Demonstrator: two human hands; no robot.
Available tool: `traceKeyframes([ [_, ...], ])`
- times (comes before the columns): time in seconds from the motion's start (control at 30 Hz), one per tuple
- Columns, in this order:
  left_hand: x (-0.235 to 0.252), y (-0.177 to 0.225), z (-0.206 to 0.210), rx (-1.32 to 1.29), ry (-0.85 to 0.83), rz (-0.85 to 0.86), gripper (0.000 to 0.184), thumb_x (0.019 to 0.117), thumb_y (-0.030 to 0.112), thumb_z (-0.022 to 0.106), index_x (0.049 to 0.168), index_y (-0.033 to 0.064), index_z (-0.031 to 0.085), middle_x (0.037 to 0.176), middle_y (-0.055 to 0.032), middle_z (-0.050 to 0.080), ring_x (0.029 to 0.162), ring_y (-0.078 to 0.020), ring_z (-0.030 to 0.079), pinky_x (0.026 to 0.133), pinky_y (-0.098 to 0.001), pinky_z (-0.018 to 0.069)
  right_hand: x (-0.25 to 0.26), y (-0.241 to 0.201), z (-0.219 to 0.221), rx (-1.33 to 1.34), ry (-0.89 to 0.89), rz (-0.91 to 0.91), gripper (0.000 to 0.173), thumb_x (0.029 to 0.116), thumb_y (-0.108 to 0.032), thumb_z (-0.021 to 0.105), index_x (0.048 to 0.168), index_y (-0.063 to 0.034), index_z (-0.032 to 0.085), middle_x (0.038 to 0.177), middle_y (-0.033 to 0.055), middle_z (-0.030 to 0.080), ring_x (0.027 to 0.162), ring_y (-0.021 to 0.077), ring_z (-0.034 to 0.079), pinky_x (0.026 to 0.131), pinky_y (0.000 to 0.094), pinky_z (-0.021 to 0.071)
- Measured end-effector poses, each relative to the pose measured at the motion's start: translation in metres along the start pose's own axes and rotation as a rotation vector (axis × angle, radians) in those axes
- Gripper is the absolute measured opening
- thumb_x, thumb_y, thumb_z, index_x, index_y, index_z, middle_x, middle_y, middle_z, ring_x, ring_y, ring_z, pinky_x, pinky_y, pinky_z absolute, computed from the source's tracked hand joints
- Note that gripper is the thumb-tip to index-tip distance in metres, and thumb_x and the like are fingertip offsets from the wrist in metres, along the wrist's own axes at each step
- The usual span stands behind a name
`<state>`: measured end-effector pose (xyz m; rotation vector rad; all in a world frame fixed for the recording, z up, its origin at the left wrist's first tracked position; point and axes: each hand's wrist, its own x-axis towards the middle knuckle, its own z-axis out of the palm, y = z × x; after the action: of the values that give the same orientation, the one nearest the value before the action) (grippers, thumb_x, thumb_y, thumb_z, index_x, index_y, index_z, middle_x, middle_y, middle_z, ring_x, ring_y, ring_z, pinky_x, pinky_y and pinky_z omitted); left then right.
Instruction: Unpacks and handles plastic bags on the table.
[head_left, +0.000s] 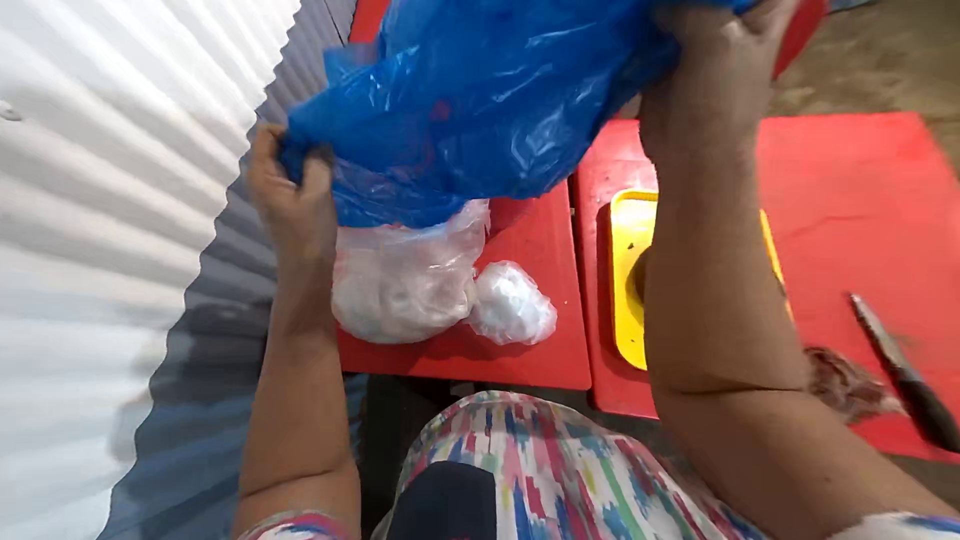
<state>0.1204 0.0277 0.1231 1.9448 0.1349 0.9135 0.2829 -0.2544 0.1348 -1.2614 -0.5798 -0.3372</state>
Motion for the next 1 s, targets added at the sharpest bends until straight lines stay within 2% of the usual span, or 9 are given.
traceKeyframes([
  [0.1, -0.009, 0.024, 0.050, -0.256, -0.186, 0.066, 0.022, 0.0965, 0.001, 0.054, 0.118, -0.0020, 0.055, 0.104, 0.0018, 0.067, 0.096, -0.0030, 0.066, 0.088, -0.0280, 0.0580, -0.033, 0.010, 0.001, -0.081, -0.373, -0.037, 0.090, 0.0875, -0.035, 0.078, 0.148, 0.0086, 0.028, 0.132, 0.0100, 0.060, 0.121, 0.0126, 0.062, 0.105, 0.0338, 0.0546],
  [0.23, -0.036, 0.042, 0.114, -0.272, -0.460, 0.184, 0.018, 0.0973, 0.001, 0.058, 0.113, -0.0073, 0.059, 0.101, -0.0084, 0.067, 0.091, -0.0041, 0.065, 0.082, -0.0218, 0.0561, -0.068, 0.030, 0.010, -0.201, -0.312, -0.129, 0.036, 0.0864, 0.000, 0.070, 0.119, 0.0094, 0.060, 0.107, 0.0067, 0.070, 0.102, 0.0020, 0.067, 0.094, 0.0218, 0.0550],
  [0.3, -0.048, 0.045, 0.121, -0.156, -0.431, 0.244, 0.040, 0.0968, 0.005, 0.062, 0.132, -0.0100, 0.053, 0.128, -0.0188, 0.063, 0.116, -0.0142, 0.063, 0.100, -0.0276, 0.0535, -0.074, 0.033, -0.018, -0.202, -0.118, -0.055, 0.020, 0.0879, 0.003, 0.066, 0.108, 0.0007, 0.065, 0.098, -0.0026, 0.071, 0.095, 0.0000, 0.067, 0.089, 0.0242, 0.0578],
  [0.37, -0.071, 0.045, 0.117, 0.009, -0.409, 0.342, 0.051, 0.0987, 0.008, 0.059, 0.143, -0.0125, 0.042, 0.152, -0.0280, 0.042, 0.142, -0.0300, 0.045, 0.117, -0.0387, 0.0395, -0.082, 0.030, -0.055, -0.139, 0.192, 0.078, 0.020, 0.0896, 0.002, 0.066, 0.108, -0.0042, 0.061, 0.097, -0.0050, 0.071, 0.095, 0.0041, 0.068, 0.088, 0.0295, 0.0594],
  [0.53, -0.210, -0.036, 0.165, 0.199, -0.687, 0.442, 0.030, 0.0983, 0.020, 0.064, 0.120, 0.0013, 0.072, 0.131, -0.0200, 0.066, 0.128, -0.0325, 0.060, 0.111, -0.0474, 0.0474, -0.125, 0.063, -0.143, -0.055, 0.798, 0.204, 0.042, 0.0938, 0.002, 0.062, 0.133, 0.0002, 0.045, 0.116, 0.0100, 0.065, 0.108, 0.0208, 0.067, 0.093, 0.0427, 0.0591],
  [0.63, -0.249, -0.083, 0.193, 0.510, -1.084, 0.027, 0.083, 0.0887, 0.051, 0.073, 0.156, 0.0120, 0.044, 0.165, -0.0303, 0.022, 0.153, -0.0499, 0.017, 0.120, -0.0713, 0.0135, -0.180, 0.102, -0.163, -0.179, 0.787, 0.419, 0.045, 0.0963, -0.005, 0.062, 0.137, 0.0009, 0.045, 0.122, 0.0113, 0.063, 0.110, 0.0194, 0.066, 0.094, 0.0418, 0.0586],
  [0.7, -0.250, -0.116, 0.206, 0.691, -1.161, -0.133, 0.100, 0.0812, 0.055, 0.078, 0.162, 0.0196, 0.032, 0.168, -0.0284, 0.006, 0.154, -0.0525, 0.003, 0.114, -0.0788, 0.0096, -0.220, 0.119, -0.165, -0.263, 0.571, 0.670, 0.048, 0.0990, -0.018, 0.063, 0.141, -0.0016, 0.047, 0.128, 0.0134, 0.062, 0.113, 0.0196, 0.065, 0.097, 0.0427, 0.0567],
  [0.87, -0.224, -0.127, 0.208, 0.677, -1.035, -0.232, 0.048, 0.0872, 0.008, 0.071, 0.134, 0.0063, 0.063, 0.140, -0.0241, 0.057, 0.131, -0.0439, 0.053, 0.104, -0.0626, 0.0459, -0.263, 0.134, -0.161, -0.216, 0.383, 0.840, 0.041, 0.0969, -0.007, 0.065, 0.135, 0.0022, 0.054, 0.123, 0.0183, 0.066, 0.109, 0.0239, 0.067, 0.094, 0.0447, 0.0578],
  [1.0, -0.210, -0.106, 0.192, 0.411, -0.624, -0.383, 0.046, 0.0884, -0.002, 0.066, 0.134, -0.0043, 0.061, 0.131, -0.0264, 0.063, 0.124, -0.0398, 0.061, 0.108, -0.0568, 0.0457, -0.273, 0.120, -0.176, 0.023, 0.501, 0.868, 0.030, 0.0984, 0.002, 0.053, 0.128, -0.0005, 0.055, 0.114, 0.0120, 0.067, 0.099, 0.0198, 0.069, 0.086, 0.0424, 0.0596],
])
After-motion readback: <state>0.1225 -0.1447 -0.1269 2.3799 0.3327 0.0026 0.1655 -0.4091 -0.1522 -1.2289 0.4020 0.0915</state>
